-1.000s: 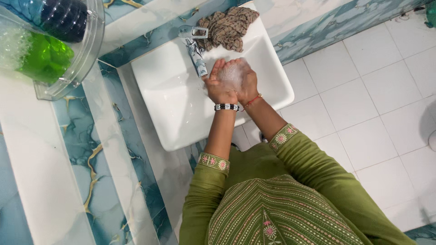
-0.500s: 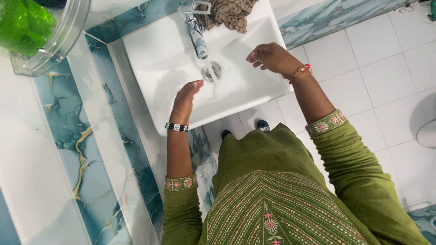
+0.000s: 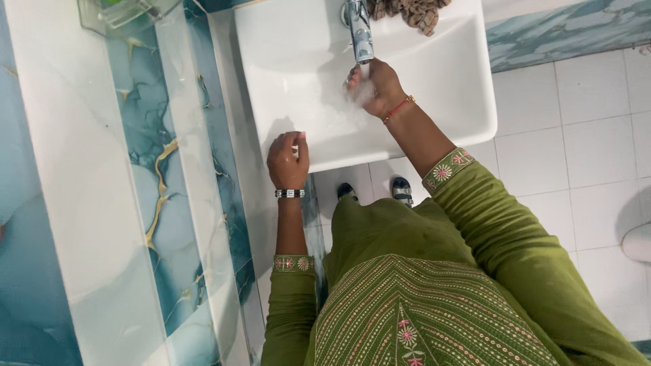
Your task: The person pours a blue liquid from a plastic bottle onto a sink and wipes the basin with a cloth before rinsing their hands under the faucet.
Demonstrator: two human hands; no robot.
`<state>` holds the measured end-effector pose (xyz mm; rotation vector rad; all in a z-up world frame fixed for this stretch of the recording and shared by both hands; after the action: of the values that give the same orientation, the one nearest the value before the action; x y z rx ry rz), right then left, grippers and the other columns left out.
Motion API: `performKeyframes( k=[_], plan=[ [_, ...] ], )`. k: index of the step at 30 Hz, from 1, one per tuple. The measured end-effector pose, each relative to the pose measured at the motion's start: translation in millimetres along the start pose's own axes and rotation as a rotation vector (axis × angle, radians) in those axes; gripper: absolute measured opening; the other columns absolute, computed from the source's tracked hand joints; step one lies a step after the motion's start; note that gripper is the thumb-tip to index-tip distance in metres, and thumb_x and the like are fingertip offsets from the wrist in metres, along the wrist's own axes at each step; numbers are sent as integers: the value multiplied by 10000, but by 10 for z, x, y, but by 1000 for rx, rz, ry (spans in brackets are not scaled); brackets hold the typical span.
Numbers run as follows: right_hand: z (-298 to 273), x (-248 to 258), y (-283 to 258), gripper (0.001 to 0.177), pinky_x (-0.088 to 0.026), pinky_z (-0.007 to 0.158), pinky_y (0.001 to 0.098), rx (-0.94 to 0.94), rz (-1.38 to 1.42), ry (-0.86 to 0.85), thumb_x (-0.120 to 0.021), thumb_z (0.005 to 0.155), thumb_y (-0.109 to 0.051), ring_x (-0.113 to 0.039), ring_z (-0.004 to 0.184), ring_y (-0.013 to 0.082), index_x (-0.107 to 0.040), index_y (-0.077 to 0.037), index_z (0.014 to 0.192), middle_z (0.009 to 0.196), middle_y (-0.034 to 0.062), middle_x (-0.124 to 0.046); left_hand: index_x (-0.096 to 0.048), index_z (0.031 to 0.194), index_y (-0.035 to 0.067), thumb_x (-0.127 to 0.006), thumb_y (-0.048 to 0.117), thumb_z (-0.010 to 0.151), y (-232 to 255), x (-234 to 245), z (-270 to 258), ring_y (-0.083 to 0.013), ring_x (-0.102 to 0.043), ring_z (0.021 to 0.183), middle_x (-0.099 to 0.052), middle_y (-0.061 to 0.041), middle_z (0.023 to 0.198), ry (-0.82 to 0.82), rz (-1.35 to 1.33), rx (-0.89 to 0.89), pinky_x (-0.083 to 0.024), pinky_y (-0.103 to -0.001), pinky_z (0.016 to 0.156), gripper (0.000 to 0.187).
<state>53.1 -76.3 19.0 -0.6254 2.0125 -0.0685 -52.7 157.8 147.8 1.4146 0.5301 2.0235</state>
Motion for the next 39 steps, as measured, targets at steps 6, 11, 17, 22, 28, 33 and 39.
performKeyframes(
  k=[6,11,17,22,28,33,39],
  plan=[
    [-789,-871,357,132,-571,897,362,-106,-529,-281,-468,1061,-93,-623,928,198,-599,-86,1044,968,57,-633,-679,821,138,-698,262,968,55,-25,-20,-213,-680,734,-679,7,763,16,142,-58,-517,-375,617,193],
    [-822,-649,115,177,-545,1011,343,-26,-830,-188,-482,1031,-109,-636,1064,128,-614,-99,1149,1112,-3,-653,-697,829,133,-675,259,969,-13,-115,-7,-200,-693,722,-698,6,764,-50,208,-13,-521,-365,613,189],
    [-246,405,-139,123,-636,904,465,23,145,265,-446,1069,-122,-622,826,158,-543,-48,1052,999,33,-571,-711,823,143,-681,249,952,-15,-107,22,-185,-707,726,-733,13,787,-9,192,-12,-531,-358,620,169],
    [66,286,277,332,-587,762,441,-28,260,185,-244,1051,-246,-595,780,270,-485,-20,1019,910,117,-553,-722,835,130,-694,238,950,-53,-86,15,-175,-709,708,-741,4,794,-3,200,-9,-536,-351,625,160],
    [129,380,124,302,-568,676,343,45,223,233,-306,1069,-198,-590,773,231,-548,-18,1049,924,117,-592,-726,820,128,-700,211,934,-17,-29,22,-187,-701,701,-733,4,778,37,189,-25,-536,-354,627,144],
    [206,533,138,264,-540,673,310,144,-28,-5,-346,1045,-81,-577,807,196,-598,-2,1066,962,102,-609,-728,817,119,-705,193,940,-68,-66,31,-176,-692,671,-721,8,747,30,173,-2,-518,-357,592,145],
    [82,-55,476,261,-518,796,346,95,415,137,-351,1013,-163,-567,871,214,-578,-39,1049,986,103,-600,-724,804,113,-702,188,924,-12,1,26,-203,-681,676,-703,-3,723,61,165,-6,-515,-364,598,143]
  ],
)
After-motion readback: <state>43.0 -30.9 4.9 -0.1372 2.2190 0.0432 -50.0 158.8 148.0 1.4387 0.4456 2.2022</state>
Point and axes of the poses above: each hand's wrist, its own z-axis towards the middle knuckle, its own x-axis out of the back of the hand, y = z × x, the point moved 9 cm from there along z, towards the middle knuckle
